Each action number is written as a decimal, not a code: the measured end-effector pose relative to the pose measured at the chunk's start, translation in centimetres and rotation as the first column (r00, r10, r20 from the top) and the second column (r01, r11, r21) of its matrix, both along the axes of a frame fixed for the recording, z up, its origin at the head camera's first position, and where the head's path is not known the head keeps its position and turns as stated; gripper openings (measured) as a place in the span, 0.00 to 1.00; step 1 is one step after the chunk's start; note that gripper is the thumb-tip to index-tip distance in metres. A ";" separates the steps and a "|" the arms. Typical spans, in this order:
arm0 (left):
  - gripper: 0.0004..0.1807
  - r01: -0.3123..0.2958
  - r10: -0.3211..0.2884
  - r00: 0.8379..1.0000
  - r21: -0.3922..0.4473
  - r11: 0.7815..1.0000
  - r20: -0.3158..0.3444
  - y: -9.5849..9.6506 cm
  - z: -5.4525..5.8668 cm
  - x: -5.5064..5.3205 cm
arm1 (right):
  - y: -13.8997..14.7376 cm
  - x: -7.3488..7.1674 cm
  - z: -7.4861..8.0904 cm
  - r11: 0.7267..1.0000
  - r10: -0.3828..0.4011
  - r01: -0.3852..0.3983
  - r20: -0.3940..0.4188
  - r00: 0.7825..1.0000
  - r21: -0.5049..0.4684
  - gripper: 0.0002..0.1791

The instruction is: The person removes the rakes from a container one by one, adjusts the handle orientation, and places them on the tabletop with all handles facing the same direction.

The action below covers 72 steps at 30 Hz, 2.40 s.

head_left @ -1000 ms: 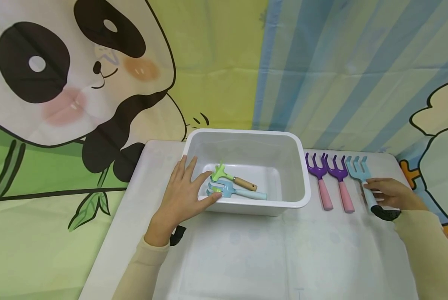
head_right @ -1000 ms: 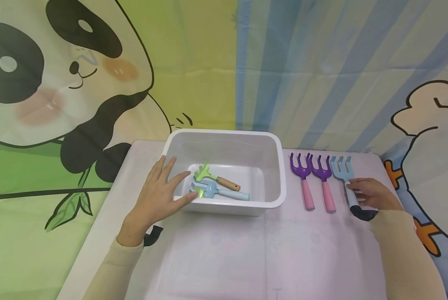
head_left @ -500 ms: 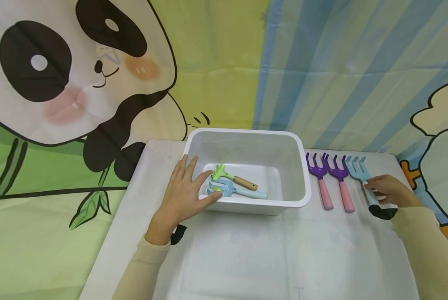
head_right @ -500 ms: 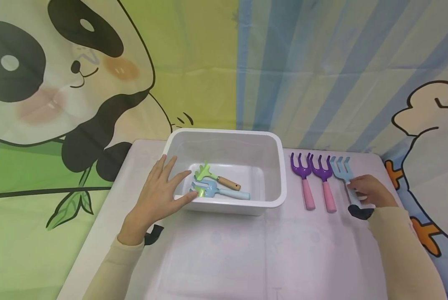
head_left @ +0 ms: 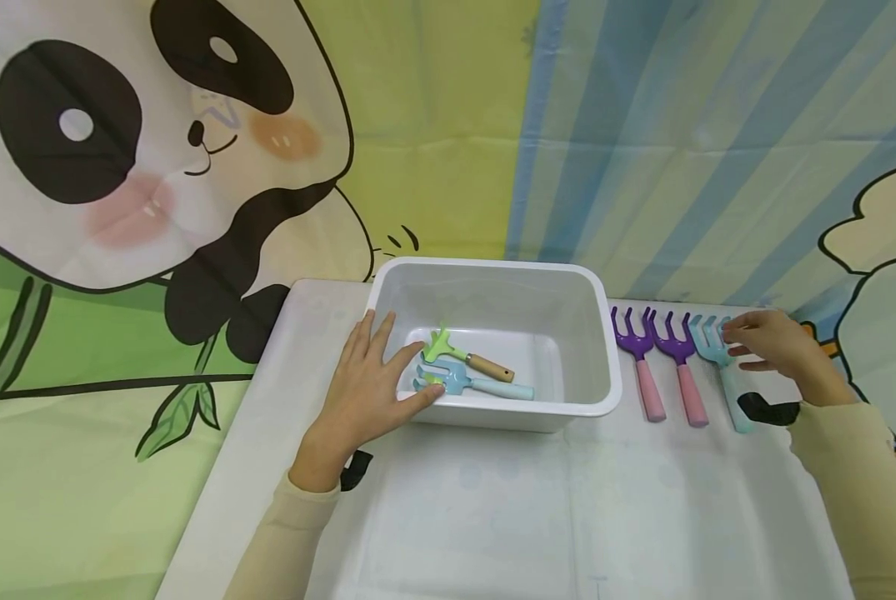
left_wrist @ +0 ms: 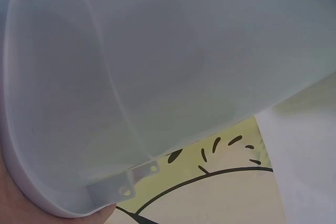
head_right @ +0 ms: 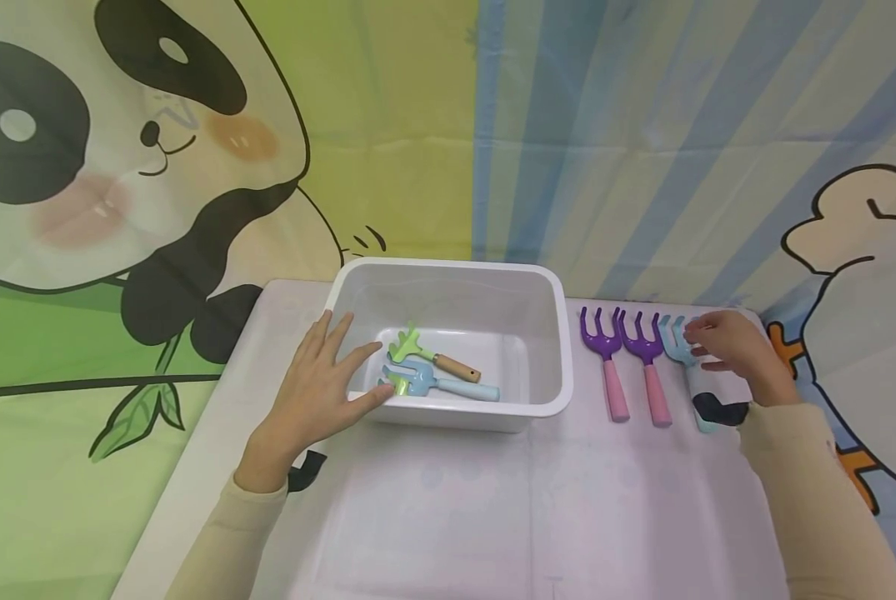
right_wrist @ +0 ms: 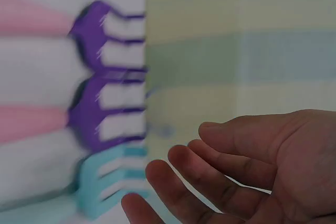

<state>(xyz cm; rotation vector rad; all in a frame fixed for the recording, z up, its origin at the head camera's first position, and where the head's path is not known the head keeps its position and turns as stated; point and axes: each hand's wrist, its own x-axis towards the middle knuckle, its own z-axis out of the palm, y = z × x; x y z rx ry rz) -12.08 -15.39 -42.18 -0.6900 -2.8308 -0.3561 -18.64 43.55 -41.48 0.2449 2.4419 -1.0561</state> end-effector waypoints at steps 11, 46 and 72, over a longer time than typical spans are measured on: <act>0.46 0.005 -0.005 1.000 0.003 1.000 -0.003 0.1 0.1 -0.1 | -9.1 -0.7 6.7 0.975 0.219 -0.210 -0.165 0.962 0.067 0.27; 0.46 0.008 -0.008 1.000 0.005 1.000 -0.021 -0.2 -0.1 -0.1 | -32.9 -7.7 3.3 0.703 0.698 -0.702 -0.075 0.712 -0.114 0.14; 0.45 0.014 -0.013 0.999 0.014 1.000 -0.049 -0.1 -0.4 -0.3 | -34.4 -7.2 -2.7 0.626 0.751 -0.769 0.368 0.548 -0.134 0.14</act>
